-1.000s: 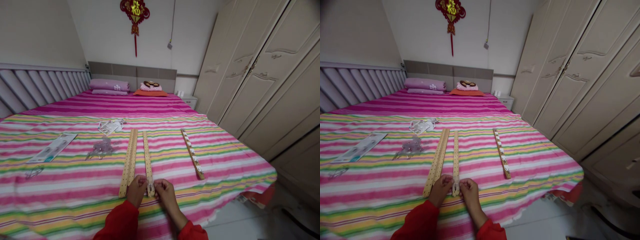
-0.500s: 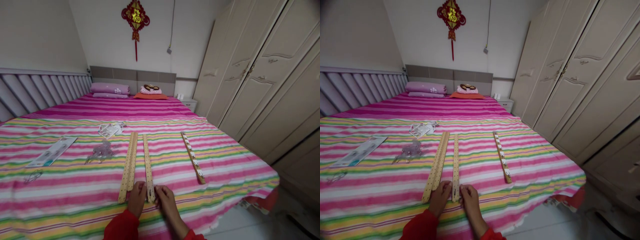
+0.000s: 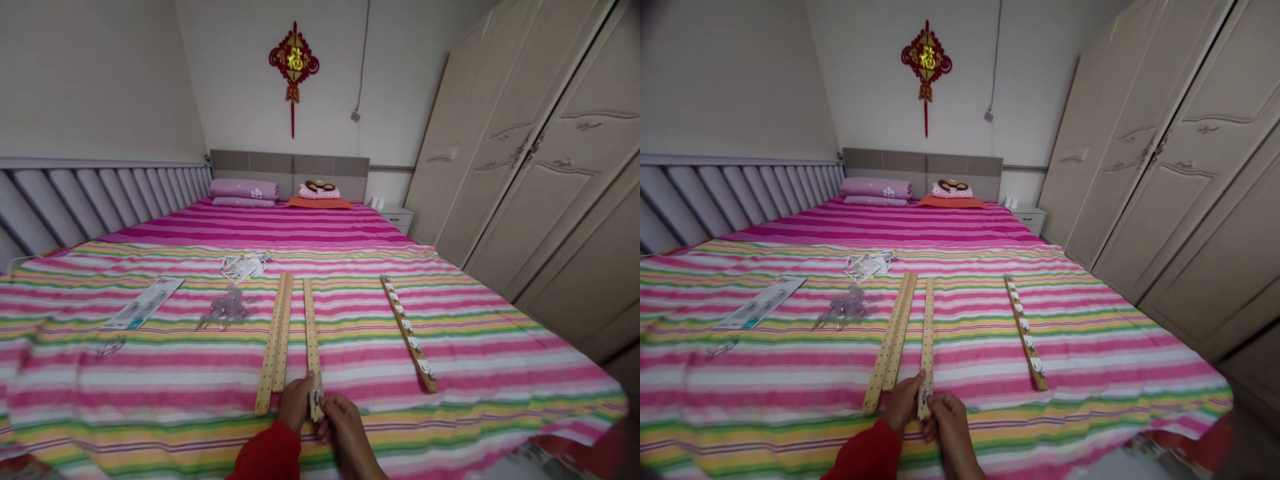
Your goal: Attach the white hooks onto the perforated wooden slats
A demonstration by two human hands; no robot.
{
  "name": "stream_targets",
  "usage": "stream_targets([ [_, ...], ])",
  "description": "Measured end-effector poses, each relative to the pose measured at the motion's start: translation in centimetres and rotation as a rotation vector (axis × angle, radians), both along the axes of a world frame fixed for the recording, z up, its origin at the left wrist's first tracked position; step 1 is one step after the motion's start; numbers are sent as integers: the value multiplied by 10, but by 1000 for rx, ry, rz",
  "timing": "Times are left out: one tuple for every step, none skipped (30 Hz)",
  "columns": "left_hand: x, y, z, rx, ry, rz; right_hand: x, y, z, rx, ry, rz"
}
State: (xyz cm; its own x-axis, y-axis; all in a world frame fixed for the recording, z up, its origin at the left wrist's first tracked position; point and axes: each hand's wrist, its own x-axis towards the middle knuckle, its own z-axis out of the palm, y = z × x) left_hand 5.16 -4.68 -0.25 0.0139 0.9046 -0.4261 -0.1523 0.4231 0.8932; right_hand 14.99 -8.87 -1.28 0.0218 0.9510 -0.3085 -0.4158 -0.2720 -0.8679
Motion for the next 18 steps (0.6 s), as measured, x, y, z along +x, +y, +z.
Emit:
stream_targets([
  [1, 0, 1, 8, 31, 36, -2, 0, 0, 8, 13, 0],
  [1, 0, 3, 21, 63, 71, -3, 1, 0, 17, 24, -6],
  [2, 0, 5, 39, 92, 100, -4, 2, 0, 27, 28, -16],
  [2, 0, 7, 61, 116, 122, -5, 4, 0, 32, 26, -28],
  [3, 0, 9, 81, 134, 143, -6, 5, -1, 33, 18, -39],
  [3, 0, 11, 96, 143, 160, -7, 7, -2, 31, 10, -46],
  [3, 1, 12, 103, 145, 169, -7, 8, -3, 25, 4, -48],
  [3, 1, 13, 101, 142, 168, -8, 8, -5, 21, 3, -47],
  [2, 1, 14, 90, 129, 150, -8, 9, -7, 18, 8, -45],
  [1, 0, 14, 72, 102, 114, -8, 8, -9, 18, 18, -45],
  [0, -1, 14, 47, 61, 62, -9, 7, -10, 20, 30, -44],
  [-1, -4, 14, 16, 10, 4, -9, 5, -12, 22, 40, -40],
  [-3, -8, 13, -21, -41, -49, -9, 3, -13, 24, 50, -34],
  [-5, -13, 11, -60, -88, -91, -9, 1, -14, 25, 60, -23],
  [-9, -19, 10, -98, -120, -126, -9, 0, -15, 25, 66, -10],
  [-14, -25, 10, -126, -128, -158, -9, -2, -16, 24, 65, 6],
  [-21, -31, 10, -141, -112, -186, -8, -3, -16, 22, 57, 17],
  [-31, -36, 12, -140, -73, -214, -6, -4, -17, 20, 42, 27],
])
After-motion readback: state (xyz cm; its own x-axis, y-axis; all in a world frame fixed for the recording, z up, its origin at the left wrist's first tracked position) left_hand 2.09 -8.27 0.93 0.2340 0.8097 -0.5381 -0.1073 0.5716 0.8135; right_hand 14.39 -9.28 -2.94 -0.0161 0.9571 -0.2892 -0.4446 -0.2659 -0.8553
